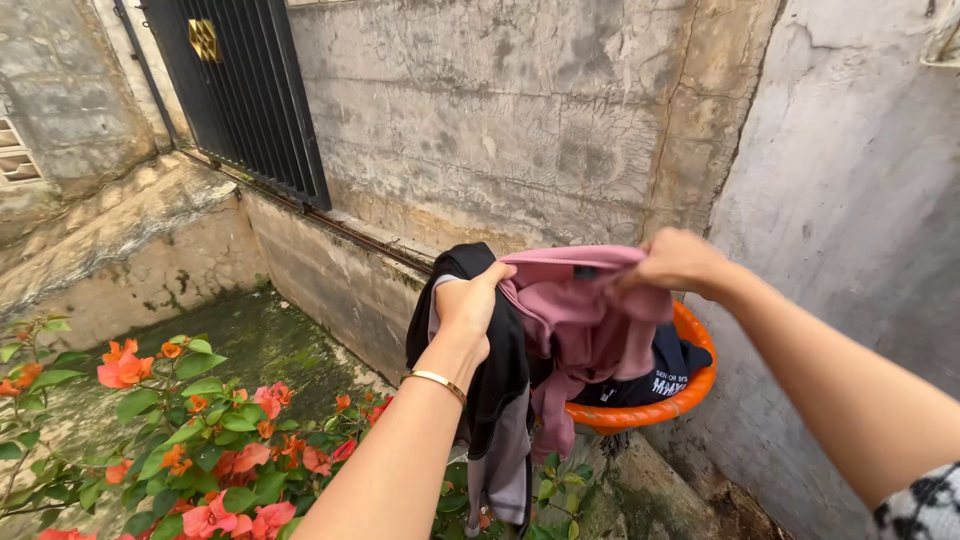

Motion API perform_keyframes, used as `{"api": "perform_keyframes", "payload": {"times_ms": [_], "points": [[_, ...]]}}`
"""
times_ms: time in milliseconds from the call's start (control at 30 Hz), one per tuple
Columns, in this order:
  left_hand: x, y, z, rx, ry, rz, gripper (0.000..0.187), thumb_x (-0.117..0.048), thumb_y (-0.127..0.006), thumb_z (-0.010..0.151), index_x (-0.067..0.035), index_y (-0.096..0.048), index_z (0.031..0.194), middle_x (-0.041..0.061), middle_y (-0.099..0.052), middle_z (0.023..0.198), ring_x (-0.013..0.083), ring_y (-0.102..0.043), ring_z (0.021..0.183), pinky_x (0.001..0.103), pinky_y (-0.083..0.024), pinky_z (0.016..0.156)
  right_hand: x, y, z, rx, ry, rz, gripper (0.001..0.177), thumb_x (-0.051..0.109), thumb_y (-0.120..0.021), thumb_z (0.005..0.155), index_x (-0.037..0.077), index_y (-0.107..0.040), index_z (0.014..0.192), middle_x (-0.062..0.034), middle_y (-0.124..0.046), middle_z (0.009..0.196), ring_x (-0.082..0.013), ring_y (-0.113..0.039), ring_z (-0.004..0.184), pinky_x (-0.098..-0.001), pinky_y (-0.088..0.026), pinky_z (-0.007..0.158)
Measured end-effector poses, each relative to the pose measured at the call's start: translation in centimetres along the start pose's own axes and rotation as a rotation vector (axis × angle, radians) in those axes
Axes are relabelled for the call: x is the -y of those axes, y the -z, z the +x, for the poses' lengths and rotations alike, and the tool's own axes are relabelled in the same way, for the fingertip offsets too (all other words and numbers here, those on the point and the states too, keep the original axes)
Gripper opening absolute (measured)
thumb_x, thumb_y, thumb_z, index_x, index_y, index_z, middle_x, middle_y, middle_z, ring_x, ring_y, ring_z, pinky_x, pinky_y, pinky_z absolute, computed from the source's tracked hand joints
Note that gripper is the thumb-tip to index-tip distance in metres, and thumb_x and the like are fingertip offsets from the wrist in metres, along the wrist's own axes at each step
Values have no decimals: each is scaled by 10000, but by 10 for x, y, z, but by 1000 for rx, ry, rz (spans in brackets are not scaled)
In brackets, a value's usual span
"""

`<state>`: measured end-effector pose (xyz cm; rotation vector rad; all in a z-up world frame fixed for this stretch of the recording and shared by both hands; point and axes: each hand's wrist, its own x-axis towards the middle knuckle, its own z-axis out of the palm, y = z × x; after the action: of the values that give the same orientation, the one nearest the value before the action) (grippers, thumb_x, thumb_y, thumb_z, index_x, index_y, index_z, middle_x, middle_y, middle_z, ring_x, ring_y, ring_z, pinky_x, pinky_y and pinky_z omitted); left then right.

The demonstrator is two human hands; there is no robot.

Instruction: Hanging clothes from a laundry basket onto an outdoor drying rack.

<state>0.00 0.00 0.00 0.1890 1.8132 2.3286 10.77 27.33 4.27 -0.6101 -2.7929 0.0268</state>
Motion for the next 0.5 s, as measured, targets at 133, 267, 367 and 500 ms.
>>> {"api": "perform_keyframes", "payload": {"times_ms": [133, 267, 367, 500], "points": [[-3, 11, 9, -35, -34, -40, 423, -238, -854, 675, 102, -683, 860, 178, -750, 1004, 249, -704, 908, 364, -531, 869, -18, 1, -13, 517, -29, 483, 429, 460, -912, 686, 82, -806, 858, -49, -724, 828, -246, -649, 857, -401, -501, 760], [-4, 16, -5, -14, -33, 46, 468, -257, -851, 665, 121, -702, 898, 190, -760, 1038, 251, -708, 938, 376, -533, 869, -6, -3, -28, 387, -20, 418, 408, 434, -830, 783, 37, -747, 825, -49, -708, 768, -170, -645, 784, -355, -514, 699], [9, 17, -4, -6, 31, 65, 508, -279, -861, 680, 126, -692, 934, 196, -749, 1093, 241, -707, 993, 366, -521, 909, -1, -26, -19, 142, -147, 652, 336, 352, -723, 883, 20, -685, 847, -62, -685, 740, -160, -649, 684, -343, -544, 597], [17, 19, -1, -1, 55, 18, 521, -277, -869, 690, 101, -692, 1002, 192, -713, 1149, 234, -682, 1046, 367, -504, 950, 32, -28, -17, -39, -333, 1210, 226, 285, -617, 1003, 60, -632, 988, -90, -589, 726, -195, -516, 531, -365, -443, 463]]}}
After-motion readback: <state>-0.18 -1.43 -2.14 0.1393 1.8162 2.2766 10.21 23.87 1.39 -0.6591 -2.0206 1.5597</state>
